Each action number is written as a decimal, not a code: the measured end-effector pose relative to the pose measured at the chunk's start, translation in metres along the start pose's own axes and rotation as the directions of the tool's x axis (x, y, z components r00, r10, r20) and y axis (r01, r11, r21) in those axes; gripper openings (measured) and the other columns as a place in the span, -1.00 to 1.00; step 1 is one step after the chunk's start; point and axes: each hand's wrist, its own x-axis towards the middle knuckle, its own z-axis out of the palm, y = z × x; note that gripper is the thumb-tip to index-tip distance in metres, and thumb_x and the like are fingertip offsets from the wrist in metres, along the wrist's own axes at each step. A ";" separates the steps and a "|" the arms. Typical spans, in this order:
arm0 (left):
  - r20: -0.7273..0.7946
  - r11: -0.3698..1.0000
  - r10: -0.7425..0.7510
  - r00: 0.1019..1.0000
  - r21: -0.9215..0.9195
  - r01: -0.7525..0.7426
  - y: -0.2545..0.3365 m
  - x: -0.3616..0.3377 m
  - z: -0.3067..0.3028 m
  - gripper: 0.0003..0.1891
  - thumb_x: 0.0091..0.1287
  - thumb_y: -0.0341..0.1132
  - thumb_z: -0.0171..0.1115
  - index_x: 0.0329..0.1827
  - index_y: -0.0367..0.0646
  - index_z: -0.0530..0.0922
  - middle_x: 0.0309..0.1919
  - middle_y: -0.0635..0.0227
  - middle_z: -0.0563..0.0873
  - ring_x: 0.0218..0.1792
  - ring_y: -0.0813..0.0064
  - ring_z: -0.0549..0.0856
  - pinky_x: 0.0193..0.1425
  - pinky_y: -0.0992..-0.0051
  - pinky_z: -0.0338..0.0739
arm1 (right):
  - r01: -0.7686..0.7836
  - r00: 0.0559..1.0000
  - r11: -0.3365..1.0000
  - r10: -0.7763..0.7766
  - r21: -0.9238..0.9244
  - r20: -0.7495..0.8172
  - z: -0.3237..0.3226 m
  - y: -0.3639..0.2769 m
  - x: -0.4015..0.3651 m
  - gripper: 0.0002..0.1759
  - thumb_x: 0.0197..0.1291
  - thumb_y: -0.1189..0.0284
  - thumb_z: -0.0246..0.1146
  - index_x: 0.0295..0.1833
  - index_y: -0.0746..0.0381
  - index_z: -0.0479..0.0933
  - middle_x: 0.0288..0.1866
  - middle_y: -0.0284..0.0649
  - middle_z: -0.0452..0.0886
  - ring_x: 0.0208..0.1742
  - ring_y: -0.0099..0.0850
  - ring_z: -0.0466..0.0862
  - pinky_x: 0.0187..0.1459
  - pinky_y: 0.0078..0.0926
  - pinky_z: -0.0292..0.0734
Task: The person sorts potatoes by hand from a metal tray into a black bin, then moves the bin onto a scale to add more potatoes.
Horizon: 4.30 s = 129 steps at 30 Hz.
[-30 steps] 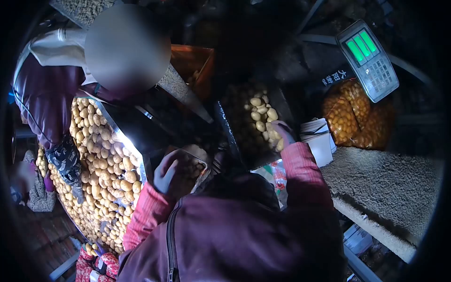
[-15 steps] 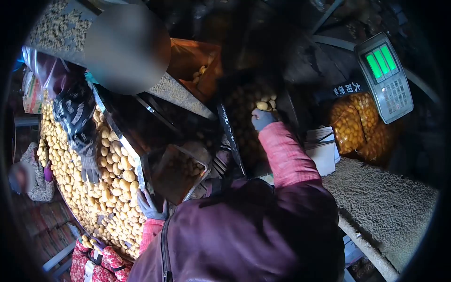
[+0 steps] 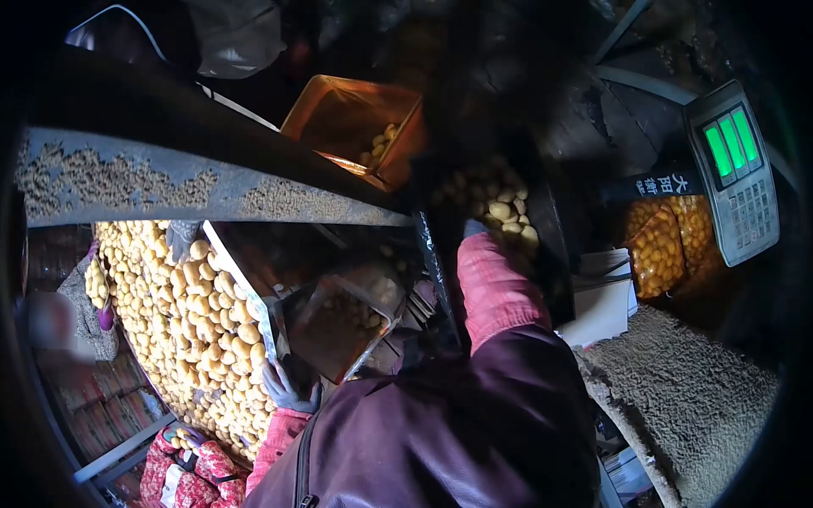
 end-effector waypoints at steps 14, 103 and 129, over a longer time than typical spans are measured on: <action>0.020 0.999 0.037 0.999 0.003 -0.037 -0.004 -0.003 0.003 0.09 0.09 0.09 0.32 0.54 -0.36 -0.04 0.41 -0.44 0.10 0.36 -0.47 0.18 0.37 -0.27 0.11 | -0.087 0.993 0.987 0.097 0.134 -0.074 -0.003 -0.038 0.060 -0.65 0.17 0.38 0.30 0.10 0.15 0.55 -0.27 -0.14 0.66 -0.41 -0.34 0.64 -0.38 -0.33 0.57; 0.231 0.685 -0.672 0.704 -0.170 0.709 -0.068 -0.159 -0.015 -0.19 0.37 0.35 -0.15 0.53 -0.01 0.19 0.54 0.08 0.16 0.54 -0.17 0.05 0.50 -0.29 -0.21 | 0.961 -0.159 -0.030 -0.872 0.274 0.464 0.089 -0.396 -0.307 -0.47 0.10 0.30 0.33 0.19 0.26 0.49 0.29 0.08 0.43 0.28 0.08 0.43 0.26 0.00 0.35; -0.080 0.688 -0.725 0.684 -0.108 0.717 -0.084 -0.145 -0.009 -0.55 0.31 -0.01 0.14 0.27 0.24 0.54 0.46 0.07 0.26 0.45 -0.15 0.20 0.42 -0.26 -0.01 | 0.940 -0.305 -0.216 -0.880 0.264 0.363 0.088 -0.416 -0.308 -0.53 0.00 0.36 0.31 0.11 0.17 0.54 0.10 -0.03 0.51 0.13 -0.05 0.52 0.15 -0.01 0.37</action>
